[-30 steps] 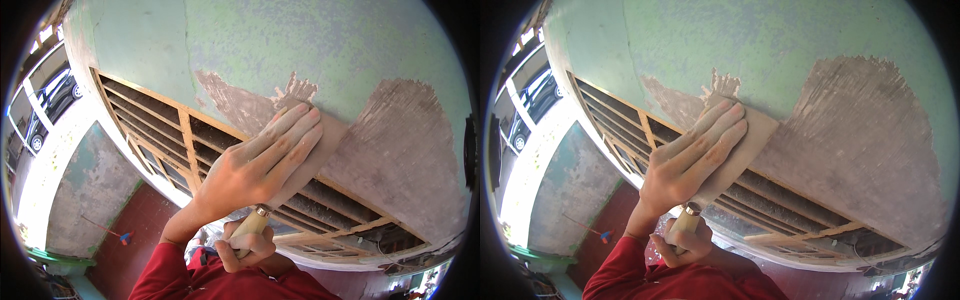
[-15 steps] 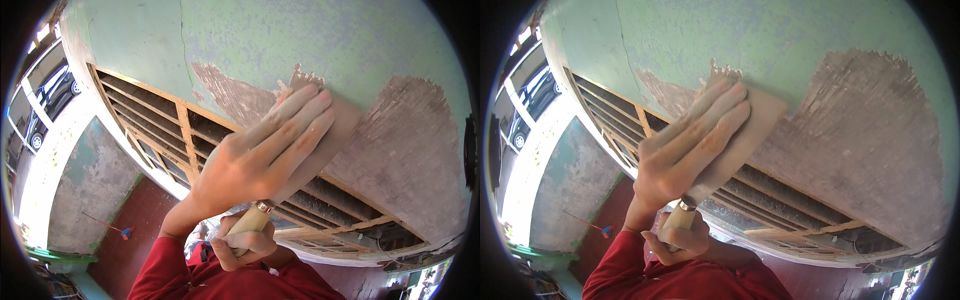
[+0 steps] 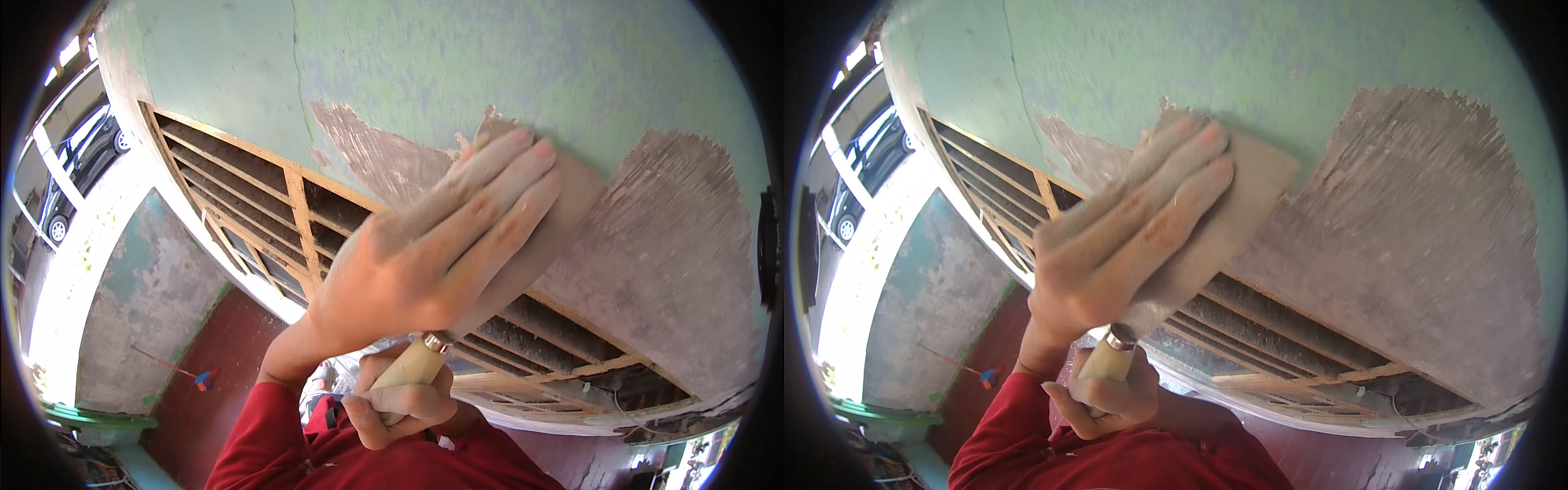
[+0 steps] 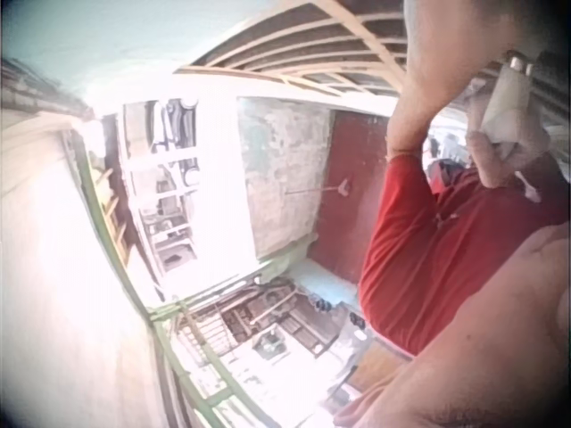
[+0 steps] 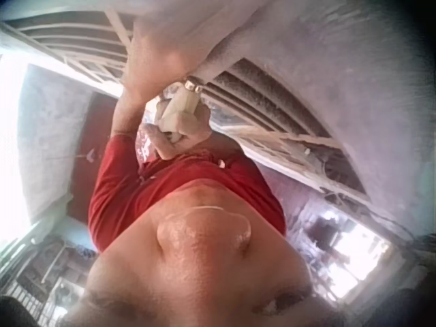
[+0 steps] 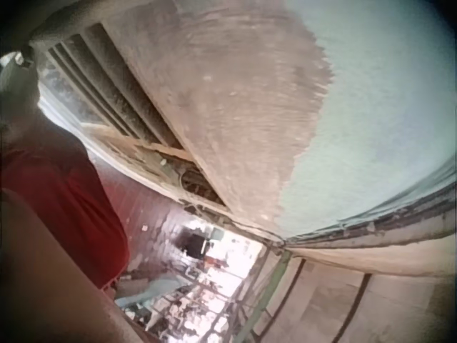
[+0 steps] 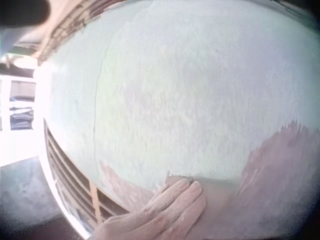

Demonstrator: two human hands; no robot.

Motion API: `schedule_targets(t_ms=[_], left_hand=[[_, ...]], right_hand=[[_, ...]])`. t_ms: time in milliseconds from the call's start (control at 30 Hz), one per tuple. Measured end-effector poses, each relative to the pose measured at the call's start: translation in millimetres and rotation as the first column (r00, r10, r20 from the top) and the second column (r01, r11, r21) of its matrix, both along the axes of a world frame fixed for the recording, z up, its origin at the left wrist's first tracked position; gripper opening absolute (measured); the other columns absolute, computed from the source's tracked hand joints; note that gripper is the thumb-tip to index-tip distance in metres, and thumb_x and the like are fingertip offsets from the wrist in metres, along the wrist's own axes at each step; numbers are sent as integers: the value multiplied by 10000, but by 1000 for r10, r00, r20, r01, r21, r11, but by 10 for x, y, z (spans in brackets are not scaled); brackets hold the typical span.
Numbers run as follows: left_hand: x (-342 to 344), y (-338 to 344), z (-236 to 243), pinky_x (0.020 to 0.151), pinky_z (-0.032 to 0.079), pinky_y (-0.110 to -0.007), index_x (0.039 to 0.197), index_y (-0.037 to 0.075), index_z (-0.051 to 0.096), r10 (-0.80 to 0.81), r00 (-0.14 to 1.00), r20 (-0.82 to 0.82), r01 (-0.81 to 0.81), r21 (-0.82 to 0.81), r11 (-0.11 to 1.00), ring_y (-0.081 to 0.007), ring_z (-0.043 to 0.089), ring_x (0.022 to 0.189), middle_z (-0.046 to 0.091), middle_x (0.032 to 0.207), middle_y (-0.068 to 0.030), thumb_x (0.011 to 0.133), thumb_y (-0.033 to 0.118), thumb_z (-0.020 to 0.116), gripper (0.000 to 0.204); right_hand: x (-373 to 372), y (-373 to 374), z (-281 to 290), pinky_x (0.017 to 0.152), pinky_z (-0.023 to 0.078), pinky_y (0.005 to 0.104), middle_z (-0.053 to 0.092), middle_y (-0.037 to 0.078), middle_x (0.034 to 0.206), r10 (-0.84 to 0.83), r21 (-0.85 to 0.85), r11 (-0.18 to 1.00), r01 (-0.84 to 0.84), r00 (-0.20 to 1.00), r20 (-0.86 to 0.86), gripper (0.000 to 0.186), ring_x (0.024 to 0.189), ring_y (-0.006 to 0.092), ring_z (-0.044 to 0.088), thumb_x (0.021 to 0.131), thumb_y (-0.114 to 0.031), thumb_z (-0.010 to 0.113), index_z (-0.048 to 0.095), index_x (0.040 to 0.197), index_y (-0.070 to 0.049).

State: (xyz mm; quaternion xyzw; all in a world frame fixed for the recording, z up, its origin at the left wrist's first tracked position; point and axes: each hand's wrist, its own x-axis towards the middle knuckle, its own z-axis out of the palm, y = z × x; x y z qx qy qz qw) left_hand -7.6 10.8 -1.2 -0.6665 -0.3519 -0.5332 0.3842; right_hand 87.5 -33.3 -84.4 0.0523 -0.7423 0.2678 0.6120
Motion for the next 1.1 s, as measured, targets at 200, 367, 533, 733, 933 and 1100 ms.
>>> schedule_targets(t_ms=[200,367,533,733,933,1100], left_hand=[[44,-48,22,930,609,-356,1105,-25,710,-15,999,37,16,-29,999,-300,713,1075,735,1119,-157,764,33,773,352],[22,-19,98,930,610,-350,1080,-29,710,-31,999,29,31,18,999,-297,715,1071,736,1116,-152,769,35,767,323],[59,46,9,918,616,-347,1074,-29,707,-26,999,20,25,53,998,-294,718,1064,735,1116,-145,773,49,769,316],[47,-6,63,912,620,-337,1090,-30,703,-46,999,3,46,18,999,-283,718,1066,735,1115,-147,765,44,778,341],[74,3,98,930,613,-343,1113,-34,700,-47,999,10,47,32,998,-288,709,1087,731,1131,-153,767,44,777,363],[55,-54,37,927,613,-348,1118,-37,697,-41,999,-19,41,-27,999,-290,710,1085,728,1141,-153,770,52,776,368]], right_hand=[[60,-95,-169,483,421,268,568,40,588,-1,-140,990,5,1000,23,241,483,155,527,715,-37,812,587,735,-121],[-38,15,8,454,356,222,506,16,482,0,39,999,0,1000,-6,246,389,115,431,761,-29,742,529,819,-138],[40,-8,-83,450,361,231,518,36,486,47,-78,996,-44,998,38,270,394,119,421,761,-16,729,522,901,-119],[60,-17,-37,473,388,247,531,38,520,16,-36,999,-13,996,87,273,437,127,455,754,-25,766,520,832,-111],[54,-81,64,519,426,262,540,47,561,31,-100,995,-29,999,24,320,499,152,507,731,-40,818,511,689,-118],[115,-20,-56,436,374,241,534,19,519,-19,69,997,14,998,66,245,409,125,460,763,-2,732,561,879,-136]])
